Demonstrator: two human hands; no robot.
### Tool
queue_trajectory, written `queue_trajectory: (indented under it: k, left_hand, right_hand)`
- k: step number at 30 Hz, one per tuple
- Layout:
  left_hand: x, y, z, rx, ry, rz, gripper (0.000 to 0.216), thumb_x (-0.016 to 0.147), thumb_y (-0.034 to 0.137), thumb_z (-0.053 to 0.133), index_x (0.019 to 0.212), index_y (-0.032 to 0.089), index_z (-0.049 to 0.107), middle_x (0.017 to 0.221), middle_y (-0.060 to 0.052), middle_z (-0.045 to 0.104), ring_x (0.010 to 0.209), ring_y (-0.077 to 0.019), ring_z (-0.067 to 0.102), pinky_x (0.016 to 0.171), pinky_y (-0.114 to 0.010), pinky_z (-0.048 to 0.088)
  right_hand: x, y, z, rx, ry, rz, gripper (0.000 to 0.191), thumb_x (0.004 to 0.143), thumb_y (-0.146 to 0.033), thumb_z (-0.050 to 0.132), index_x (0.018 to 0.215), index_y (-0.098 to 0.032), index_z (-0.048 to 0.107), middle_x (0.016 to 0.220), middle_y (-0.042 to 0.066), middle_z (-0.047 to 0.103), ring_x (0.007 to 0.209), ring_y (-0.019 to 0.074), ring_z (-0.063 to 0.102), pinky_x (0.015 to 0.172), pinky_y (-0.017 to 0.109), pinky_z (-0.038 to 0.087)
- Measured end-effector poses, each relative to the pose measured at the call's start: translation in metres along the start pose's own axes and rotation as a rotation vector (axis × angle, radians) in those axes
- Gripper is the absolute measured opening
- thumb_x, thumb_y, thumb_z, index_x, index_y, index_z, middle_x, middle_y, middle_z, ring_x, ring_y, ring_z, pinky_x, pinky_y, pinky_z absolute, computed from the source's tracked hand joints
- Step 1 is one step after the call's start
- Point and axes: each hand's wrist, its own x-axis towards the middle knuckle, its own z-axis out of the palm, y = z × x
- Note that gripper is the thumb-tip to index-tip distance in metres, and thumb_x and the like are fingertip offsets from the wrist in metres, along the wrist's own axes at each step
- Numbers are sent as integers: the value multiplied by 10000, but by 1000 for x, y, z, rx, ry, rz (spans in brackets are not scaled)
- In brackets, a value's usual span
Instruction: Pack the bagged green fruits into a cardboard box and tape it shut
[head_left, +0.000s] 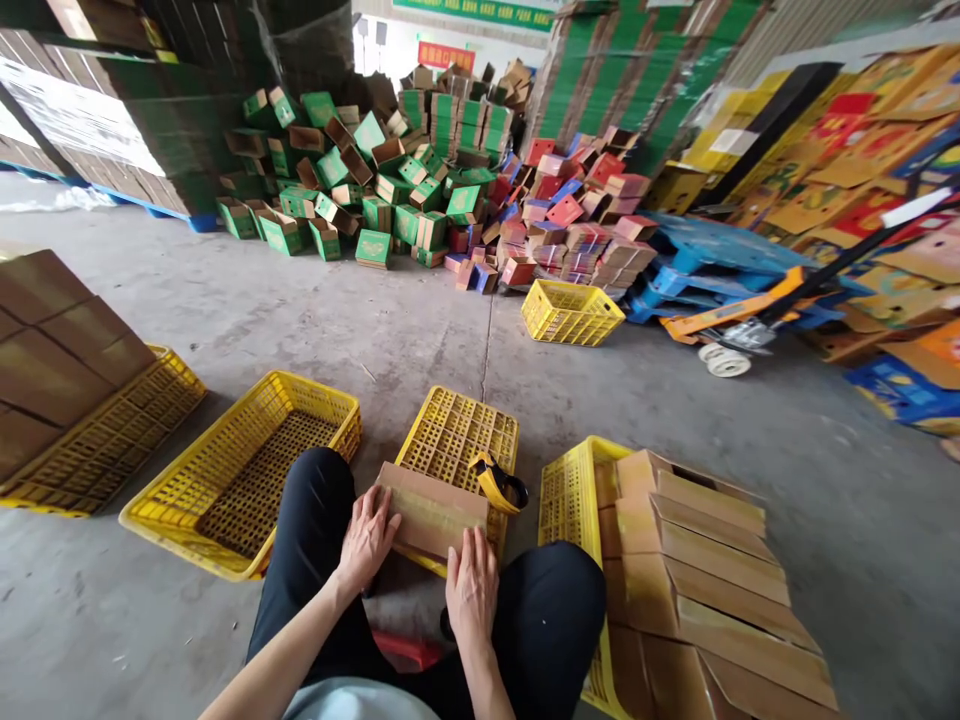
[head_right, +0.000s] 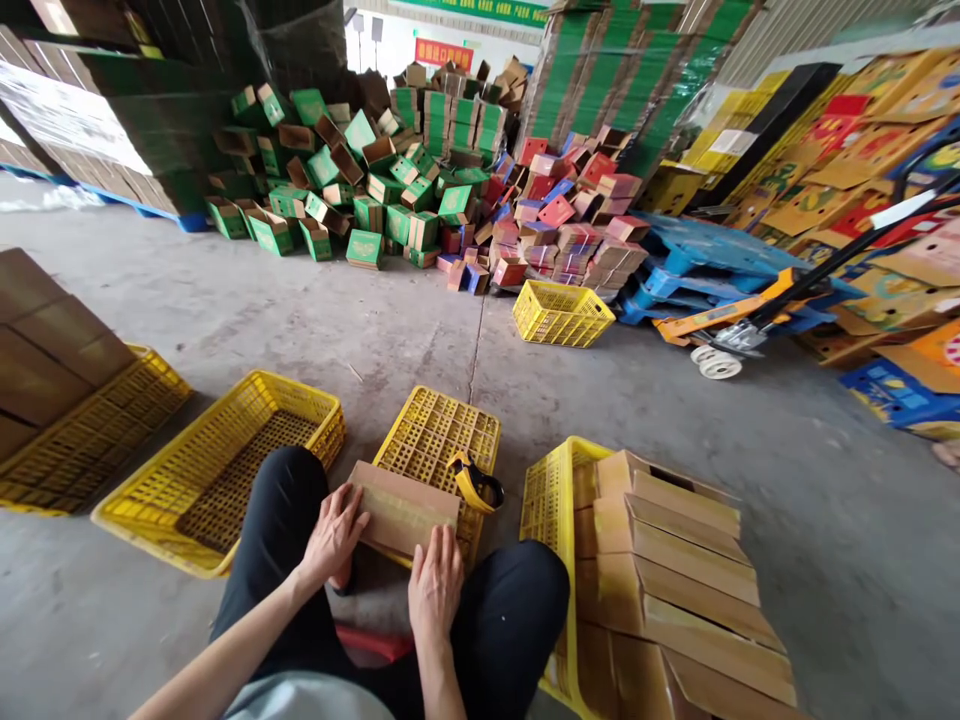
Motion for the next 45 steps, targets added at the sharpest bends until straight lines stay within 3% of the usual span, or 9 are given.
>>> queue_trajectory:
  k: [6, 12, 18, 21, 25, 27, 31, 36, 45]
  left_hand:
    - [23, 2, 7, -11, -5, -121, 612, 1077, 450, 407, 1570, 94, 477, 1426, -227, 610, 1266, -354, 599, 1053, -528, 512]
    - [11, -14, 23, -316, -17, -189, 674, 1074, 428, 371, 1666, 120, 277, 1511, -194, 588, 1384, -284, 589, 1139, -460, 494]
    - [14, -19, 25, -358, -57, -240, 694, 1045, 406, 400, 1668, 128, 273, 1528, -181, 593, 1397, -274, 597, 1125, -443, 521]
    - [15, -17, 24, -270, -16, -164, 694, 1046, 391, 388, 1668, 111, 262, 1534, -197, 583, 1409, -292, 586, 1132, -453, 513]
    - [4, -5, 25, -77, 106, -34, 706, 1059, 368, 379, 1670, 54, 214, 1642, -267, 420, 1549, -376, 384, 1197, -582, 413]
    - [-5, 8, 28, -4, 107, 12, 719, 1055, 359, 420, 1680, 77, 203, 1673, -270, 362, 1577, -400, 316, 1195, -615, 395]
    - [-23, 35, 35, 36, 17, 162, 640, 1017, 281, 511, 1628, 126, 400, 1691, -236, 348, 1601, -428, 232, 1199, -626, 376]
    - [-20, 36, 25, 42, -126, 253, 545, 1040, 184, 409, 1575, 207, 511, 1638, -120, 486, 1547, -306, 399, 1206, -516, 404]
    - [-6, 24, 1, 62, -149, 291, 510, 1073, 349, 480, 1573, 253, 513, 1612, -77, 530, 1491, -272, 469, 1201, -454, 418]
  right_hand:
    - [26, -4, -8, -17, -26, 73, 600, 1104, -488, 270, 1476, -180, 625, 1426, 205, 633, 1160, 359, 629, 994, 507, 508]
    - [10, 2, 18, 72, 56, 91, 664, 1097, -544, 233, 1517, -151, 565, 1570, 241, 503, 1378, 403, 525, 1092, 572, 480]
    - [8, 13, 33, 150, -2, 113, 689, 1099, -543, 216, 1543, -128, 539, 1609, 239, 477, 1331, 347, 626, 1030, 454, 563]
    - [8, 10, 30, 133, 7, 109, 699, 1096, -545, 205, 1557, -129, 526, 1616, 234, 475, 1379, 363, 592, 1050, 483, 553]
    - [1, -10, 29, 34, 62, 140, 688, 1095, -521, 223, 1568, -112, 509, 1602, 264, 484, 1504, 443, 430, 1159, 664, 393]
    - [0, -22, 30, 37, 62, 108, 661, 1098, -493, 255, 1570, -104, 504, 1597, 269, 489, 1524, 448, 398, 1181, 685, 347]
    - [6, -40, 34, 52, -3, 7, 578, 1101, -428, 320, 1493, -111, 604, 1580, 247, 522, 1513, 440, 423, 1170, 651, 391]
    - [22, -54, 29, 106, -160, -170, 506, 1104, -269, 304, 1499, -183, 609, 1553, 129, 589, 1480, 330, 504, 1187, 541, 431]
    - [20, -41, 6, 7, -188, -149, 572, 1118, -496, 295, 1599, -250, 485, 1634, 114, 486, 1488, 361, 488, 1194, 598, 395]
